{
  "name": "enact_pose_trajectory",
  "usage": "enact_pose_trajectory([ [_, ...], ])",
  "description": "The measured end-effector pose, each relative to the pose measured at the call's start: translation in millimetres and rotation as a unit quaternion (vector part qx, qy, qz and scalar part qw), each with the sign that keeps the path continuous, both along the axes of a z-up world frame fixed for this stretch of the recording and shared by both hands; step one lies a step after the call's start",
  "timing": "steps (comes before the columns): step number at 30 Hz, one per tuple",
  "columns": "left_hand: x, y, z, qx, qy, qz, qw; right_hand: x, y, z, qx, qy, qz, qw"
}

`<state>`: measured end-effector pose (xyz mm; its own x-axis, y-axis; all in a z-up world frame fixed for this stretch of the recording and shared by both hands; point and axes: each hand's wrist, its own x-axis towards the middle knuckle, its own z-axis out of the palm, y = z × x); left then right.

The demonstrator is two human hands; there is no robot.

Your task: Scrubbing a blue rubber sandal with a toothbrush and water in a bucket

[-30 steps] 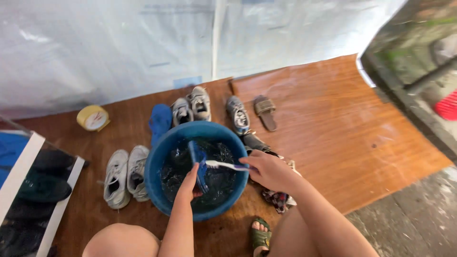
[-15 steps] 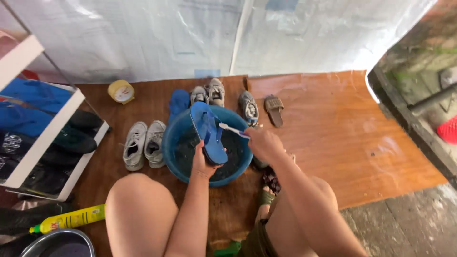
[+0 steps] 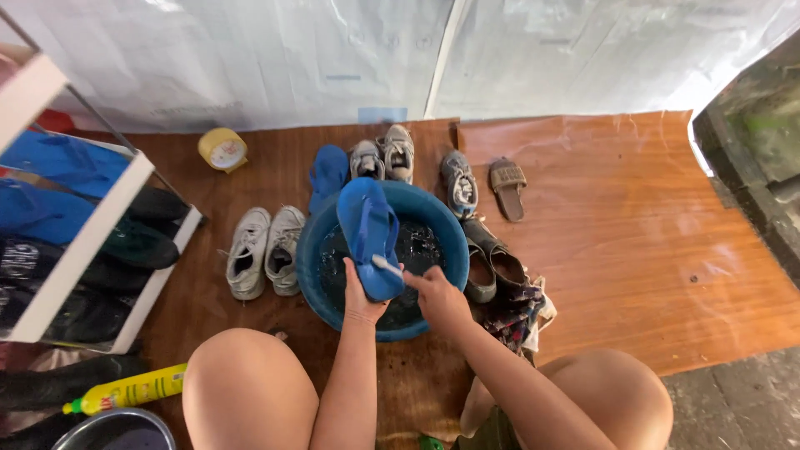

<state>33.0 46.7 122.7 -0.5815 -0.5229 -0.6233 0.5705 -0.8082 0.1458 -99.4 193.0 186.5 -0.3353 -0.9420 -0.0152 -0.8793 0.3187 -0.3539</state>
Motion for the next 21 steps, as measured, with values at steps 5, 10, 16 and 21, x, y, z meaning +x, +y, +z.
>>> enact_pose_trajectory([
  [5,-12,26,17,-0.022,-0.011,-0.069,0.997,-29,-31,-42,-0.079,0.006,-0.082,0.993],
  [10,-5,19,28,-0.037,-0.025,-0.075,0.996,-8,-28,-28,-0.123,-0.037,-0.071,0.989],
  [16,2,-2,0,-0.021,-0.096,-0.078,0.992,12,-23,-37,-0.12,-0.014,-0.036,0.992],
  [21,2,36,77,-0.024,-0.1,-0.099,0.99,-28,-28,-49,-0.078,0.046,-0.122,0.988],
])
